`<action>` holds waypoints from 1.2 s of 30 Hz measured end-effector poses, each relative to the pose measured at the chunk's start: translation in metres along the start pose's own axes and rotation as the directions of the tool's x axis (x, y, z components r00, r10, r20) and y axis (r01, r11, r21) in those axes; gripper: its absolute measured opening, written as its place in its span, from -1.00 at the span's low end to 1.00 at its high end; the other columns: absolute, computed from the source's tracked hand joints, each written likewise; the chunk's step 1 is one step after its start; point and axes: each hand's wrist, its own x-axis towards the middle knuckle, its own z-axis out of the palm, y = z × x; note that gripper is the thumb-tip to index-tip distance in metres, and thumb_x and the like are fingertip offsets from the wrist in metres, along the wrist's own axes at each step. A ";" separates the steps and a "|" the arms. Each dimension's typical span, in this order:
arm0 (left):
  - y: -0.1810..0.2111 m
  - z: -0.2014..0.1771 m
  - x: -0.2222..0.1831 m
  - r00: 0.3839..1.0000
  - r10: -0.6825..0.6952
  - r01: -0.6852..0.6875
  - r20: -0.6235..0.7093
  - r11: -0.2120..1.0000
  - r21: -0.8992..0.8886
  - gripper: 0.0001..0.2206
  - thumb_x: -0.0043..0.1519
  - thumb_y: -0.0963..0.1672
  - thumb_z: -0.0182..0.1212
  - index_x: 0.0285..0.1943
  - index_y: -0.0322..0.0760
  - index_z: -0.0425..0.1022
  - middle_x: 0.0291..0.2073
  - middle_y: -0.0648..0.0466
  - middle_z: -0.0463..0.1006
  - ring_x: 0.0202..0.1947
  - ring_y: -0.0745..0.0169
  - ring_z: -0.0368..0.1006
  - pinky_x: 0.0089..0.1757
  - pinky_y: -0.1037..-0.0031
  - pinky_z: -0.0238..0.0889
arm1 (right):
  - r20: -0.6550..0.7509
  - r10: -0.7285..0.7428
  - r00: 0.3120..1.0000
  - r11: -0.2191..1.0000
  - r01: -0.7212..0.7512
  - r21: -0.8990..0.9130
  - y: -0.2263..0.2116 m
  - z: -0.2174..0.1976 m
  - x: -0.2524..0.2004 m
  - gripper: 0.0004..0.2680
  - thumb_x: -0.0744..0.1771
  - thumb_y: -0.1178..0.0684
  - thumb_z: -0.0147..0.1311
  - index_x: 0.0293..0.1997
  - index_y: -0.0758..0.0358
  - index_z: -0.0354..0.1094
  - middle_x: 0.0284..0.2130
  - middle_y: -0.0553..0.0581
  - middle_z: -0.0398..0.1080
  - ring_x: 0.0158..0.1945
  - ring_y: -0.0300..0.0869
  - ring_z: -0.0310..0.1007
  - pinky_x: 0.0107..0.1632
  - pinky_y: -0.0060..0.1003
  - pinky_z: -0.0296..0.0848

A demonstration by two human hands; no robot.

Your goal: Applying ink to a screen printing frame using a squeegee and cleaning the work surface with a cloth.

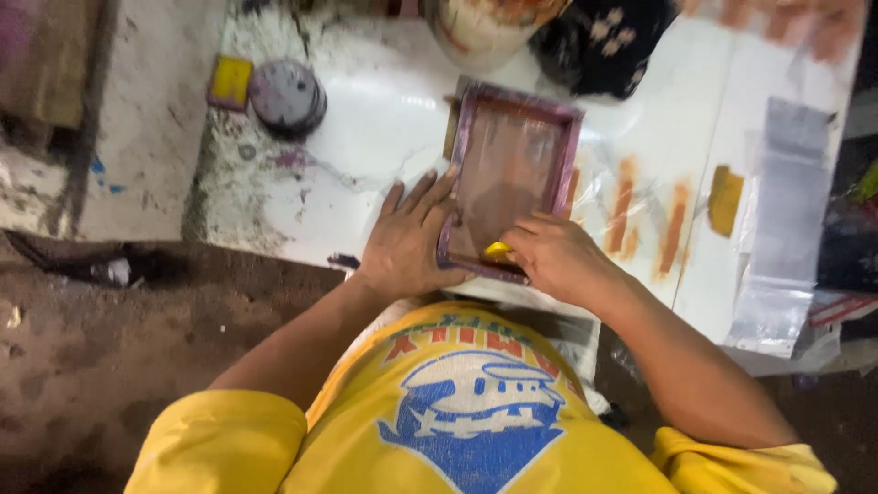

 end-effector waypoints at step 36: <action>0.003 0.010 0.000 0.976 0.021 -0.012 -0.215 0.999 0.043 -0.25 -0.09 0.25 0.30 0.18 -0.16 0.37 0.38 -0.03 0.36 0.32 -0.14 0.35 0.19 -0.13 0.17 | -0.588 0.104 0.802 0.884 -0.345 -0.314 0.083 -0.002 0.061 -0.91 0.36 0.00 0.16 -0.20 0.11 0.50 -0.35 0.10 0.40 -0.19 0.04 0.50 -0.12 -0.13 0.50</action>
